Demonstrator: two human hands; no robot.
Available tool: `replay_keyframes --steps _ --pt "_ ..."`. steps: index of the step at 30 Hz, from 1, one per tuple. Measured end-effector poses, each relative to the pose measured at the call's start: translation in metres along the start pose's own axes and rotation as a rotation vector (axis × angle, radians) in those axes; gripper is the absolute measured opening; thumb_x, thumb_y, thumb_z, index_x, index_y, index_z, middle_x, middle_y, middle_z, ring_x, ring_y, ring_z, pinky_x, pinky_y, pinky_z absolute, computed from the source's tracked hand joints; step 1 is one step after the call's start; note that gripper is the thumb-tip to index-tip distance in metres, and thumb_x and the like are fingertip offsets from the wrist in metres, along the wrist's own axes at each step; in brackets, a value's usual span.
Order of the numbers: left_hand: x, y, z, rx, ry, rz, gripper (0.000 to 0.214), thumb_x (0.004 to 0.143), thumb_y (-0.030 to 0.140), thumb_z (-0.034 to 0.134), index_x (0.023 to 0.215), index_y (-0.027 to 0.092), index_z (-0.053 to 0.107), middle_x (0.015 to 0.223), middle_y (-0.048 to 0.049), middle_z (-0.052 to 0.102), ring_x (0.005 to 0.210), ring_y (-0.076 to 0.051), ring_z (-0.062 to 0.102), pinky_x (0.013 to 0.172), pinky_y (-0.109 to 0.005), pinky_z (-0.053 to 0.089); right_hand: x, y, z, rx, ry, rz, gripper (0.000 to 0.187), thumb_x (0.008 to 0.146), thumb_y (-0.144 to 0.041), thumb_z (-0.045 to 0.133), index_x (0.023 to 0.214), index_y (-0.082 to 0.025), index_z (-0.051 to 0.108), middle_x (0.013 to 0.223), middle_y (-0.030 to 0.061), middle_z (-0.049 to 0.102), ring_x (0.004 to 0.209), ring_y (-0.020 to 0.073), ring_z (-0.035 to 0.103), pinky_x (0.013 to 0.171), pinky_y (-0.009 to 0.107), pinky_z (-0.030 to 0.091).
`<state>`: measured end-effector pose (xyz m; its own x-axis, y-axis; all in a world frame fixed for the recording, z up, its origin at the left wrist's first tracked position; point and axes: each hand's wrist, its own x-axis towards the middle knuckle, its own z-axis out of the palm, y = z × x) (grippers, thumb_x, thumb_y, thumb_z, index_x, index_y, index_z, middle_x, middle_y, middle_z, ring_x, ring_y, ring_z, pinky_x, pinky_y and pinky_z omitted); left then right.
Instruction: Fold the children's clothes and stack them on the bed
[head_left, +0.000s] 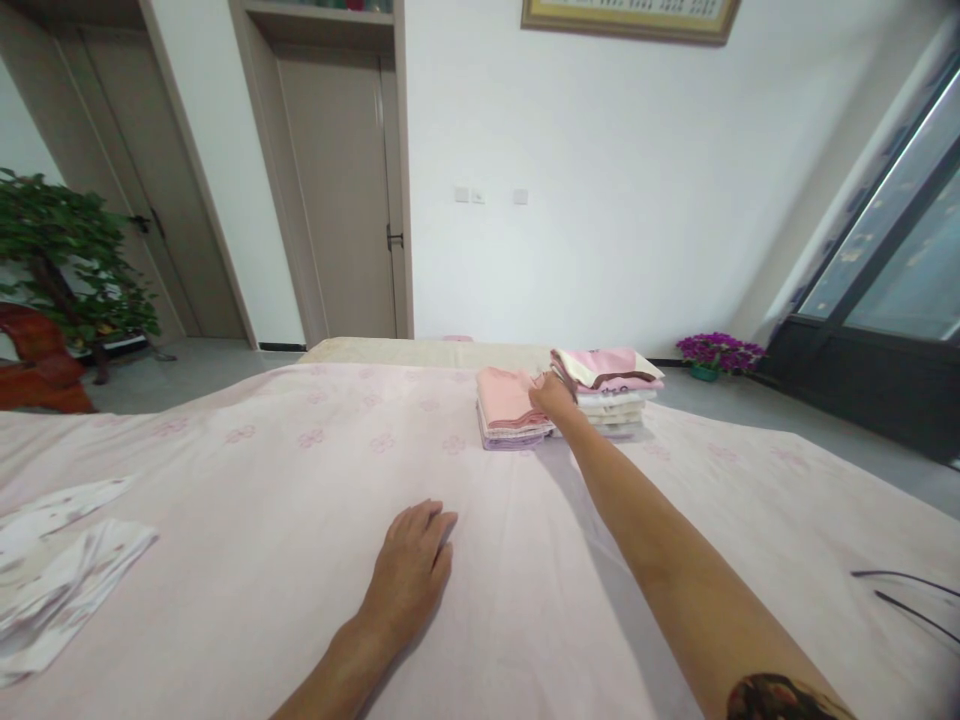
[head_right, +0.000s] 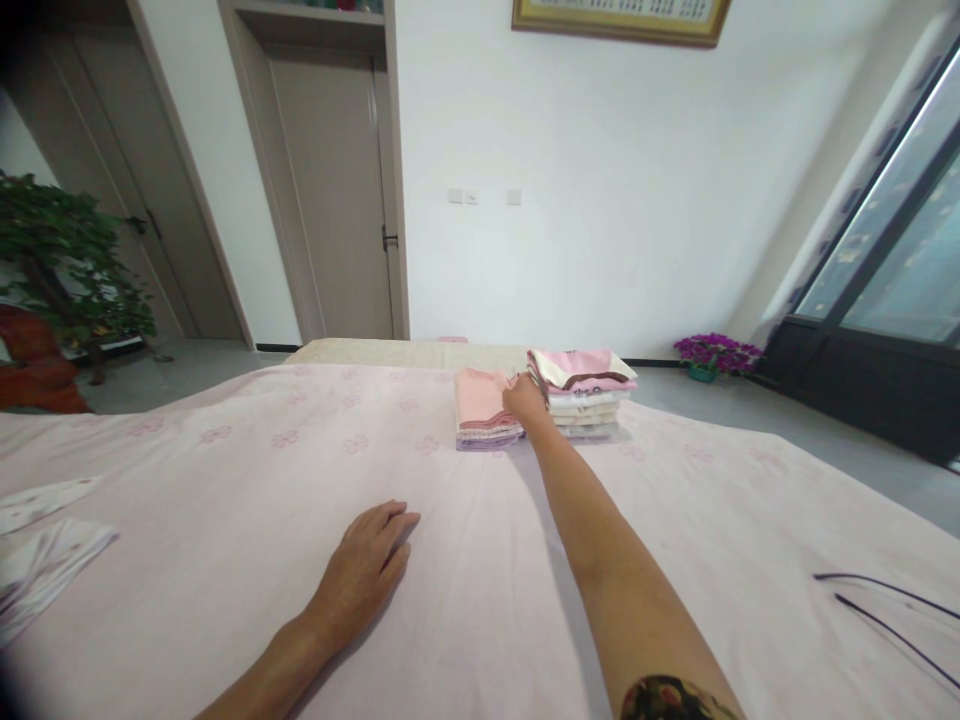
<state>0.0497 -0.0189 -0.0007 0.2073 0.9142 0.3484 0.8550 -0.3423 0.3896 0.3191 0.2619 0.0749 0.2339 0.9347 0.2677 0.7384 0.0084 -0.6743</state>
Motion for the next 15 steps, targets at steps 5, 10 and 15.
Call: replay_keyframes --steps 5,10,15 --pt "0.000 0.000 0.000 -0.007 -0.003 -0.003 0.038 0.091 0.020 0.044 0.124 0.020 0.063 0.132 -0.0104 0.059 0.126 -0.024 0.050 0.112 -0.047 0.036 -0.004 -0.002 -0.002 -0.163 -0.040 -0.018 0.026 0.075 -0.018 0.061 0.100 -0.009 0.064 0.091 0.0168 0.070 0.093 0.0270 0.066 0.080 0.033 0.048" --pt "0.001 0.001 0.000 -0.008 -0.013 -0.006 0.038 0.091 0.020 0.045 0.125 0.020 0.063 0.132 -0.0103 0.059 0.126 -0.024 0.050 0.112 -0.046 0.036 -0.021 -0.014 -0.007 -0.281 0.019 -0.147 0.048 0.085 -0.015 0.050 0.132 -0.004 0.048 0.129 0.0266 0.055 0.121 0.0321 0.053 0.100 0.039 0.040" --pt "0.001 0.001 0.000 0.004 -0.020 -0.009 0.039 0.092 0.019 0.044 0.126 0.019 0.063 0.132 -0.0106 0.058 0.127 -0.025 0.049 0.113 -0.046 0.035 -0.034 -0.020 -0.003 -0.516 0.064 -0.552 0.054 0.096 -0.027 0.040 0.145 -0.006 0.033 0.149 0.0233 0.037 0.139 0.0319 0.030 0.113 0.045 0.023"
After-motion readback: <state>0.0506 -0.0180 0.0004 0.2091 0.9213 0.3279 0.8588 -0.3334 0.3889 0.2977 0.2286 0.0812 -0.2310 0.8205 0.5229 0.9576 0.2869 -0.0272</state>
